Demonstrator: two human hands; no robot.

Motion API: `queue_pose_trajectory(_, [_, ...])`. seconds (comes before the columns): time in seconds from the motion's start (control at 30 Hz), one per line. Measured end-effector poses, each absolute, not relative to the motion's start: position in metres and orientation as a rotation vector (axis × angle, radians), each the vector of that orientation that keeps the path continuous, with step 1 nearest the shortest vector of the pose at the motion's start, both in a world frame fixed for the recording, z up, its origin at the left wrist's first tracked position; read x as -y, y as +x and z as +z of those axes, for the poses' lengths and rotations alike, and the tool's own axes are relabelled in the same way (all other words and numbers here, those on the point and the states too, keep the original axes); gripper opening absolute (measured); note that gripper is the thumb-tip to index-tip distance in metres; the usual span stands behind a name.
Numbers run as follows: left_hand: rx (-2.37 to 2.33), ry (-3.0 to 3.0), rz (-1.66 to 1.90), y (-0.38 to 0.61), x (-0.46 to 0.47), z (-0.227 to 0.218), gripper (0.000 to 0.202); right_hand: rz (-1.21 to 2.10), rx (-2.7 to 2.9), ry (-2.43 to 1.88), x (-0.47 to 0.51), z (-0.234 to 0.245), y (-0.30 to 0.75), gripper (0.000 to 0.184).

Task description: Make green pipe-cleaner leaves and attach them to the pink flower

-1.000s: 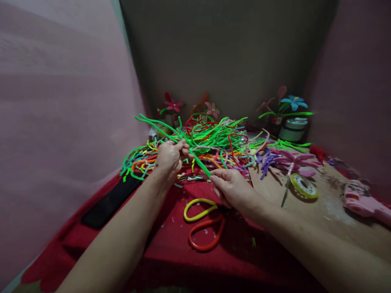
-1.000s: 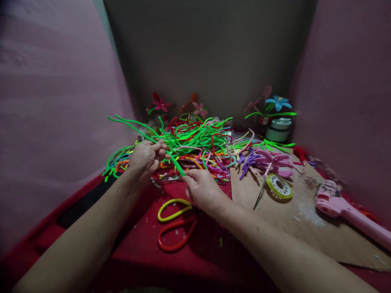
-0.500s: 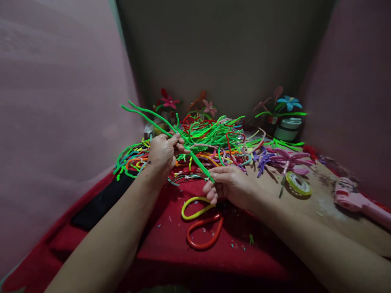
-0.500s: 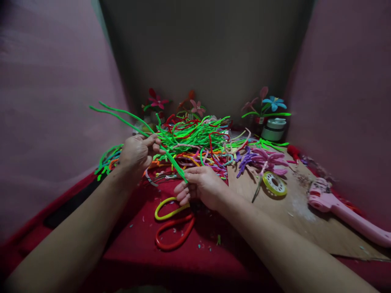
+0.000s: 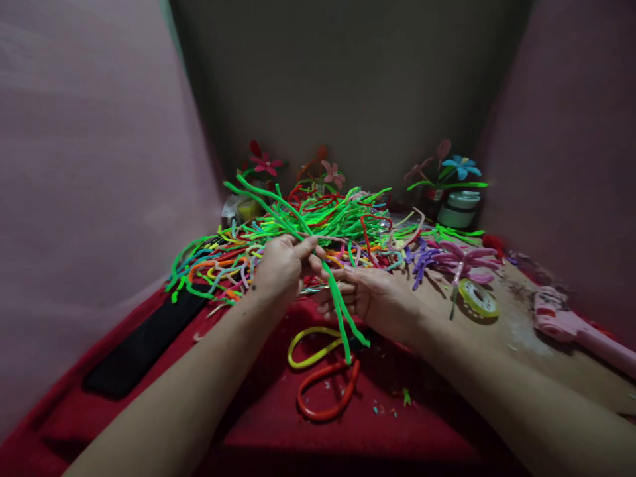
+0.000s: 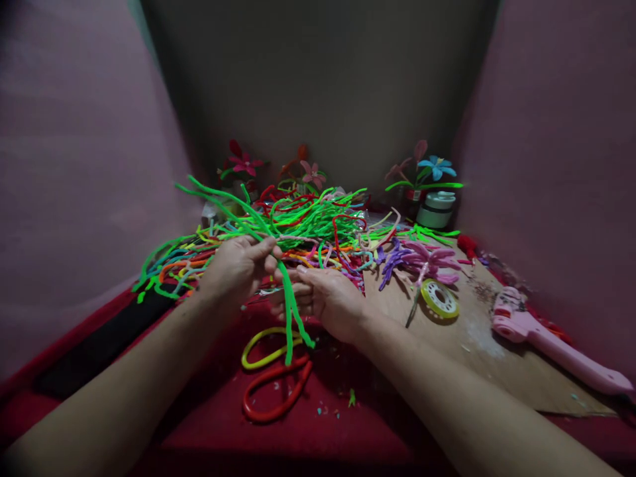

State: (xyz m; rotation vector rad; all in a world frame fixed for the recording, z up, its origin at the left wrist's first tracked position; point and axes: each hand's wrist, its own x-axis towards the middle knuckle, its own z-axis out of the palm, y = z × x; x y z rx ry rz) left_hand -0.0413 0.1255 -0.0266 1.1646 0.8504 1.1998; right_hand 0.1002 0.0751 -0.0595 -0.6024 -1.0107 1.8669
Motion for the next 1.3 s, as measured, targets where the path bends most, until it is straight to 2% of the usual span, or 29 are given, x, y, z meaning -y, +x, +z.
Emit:
queue_pose_trajectory(0.07, [-0.782, 1.187, 1.051, -0.032, -0.118, -0.034, 0.018, 1.884, 1.018, -0.559, -0.077, -0.060, 0.101, 0.023])
queue_pose_trajectory(0.2, [-0.735, 1.182, 0.971, -0.024, -0.115, -0.044, 0.017, 1.806, 1.047, -0.541, -0.080, -0.065, 0.103, 0.014])
queue_pose_trajectory(0.47, [-0.849, 1.141, 1.021, -0.023, -0.113, -0.046, 0.027, 1.585, 1.110, -0.781, -0.080, -0.067, 0.103, 0.017])
queue_pose_trajectory(0.6, [-0.814, 1.169, 1.023, -0.022, -0.111, -0.047, 0.027, 1.558, 1.014, -0.816, -0.079, -0.065, 0.104, 0.013])
queue_pose_trajectory(0.9, [-0.641, 1.088, 0.989, -0.022, -0.120, -0.054, 0.018, 1.502, 0.937, -0.817, -0.081, -0.068, 0.103, 0.012])
queue_pose_trajectory(1.1, [-0.744, 1.142, 1.061, -0.023, -0.119, -0.054, 0.016, 1.424, 0.937, -0.863, -0.079, -0.069, 0.099, 0.010])
queue_pose_trajectory(1.3, [-0.963, 1.477, 1.074, -0.024, -0.112, -0.047, 0.026, 1.435, 0.902, -0.924, -0.081, -0.066, 0.101, 0.011])
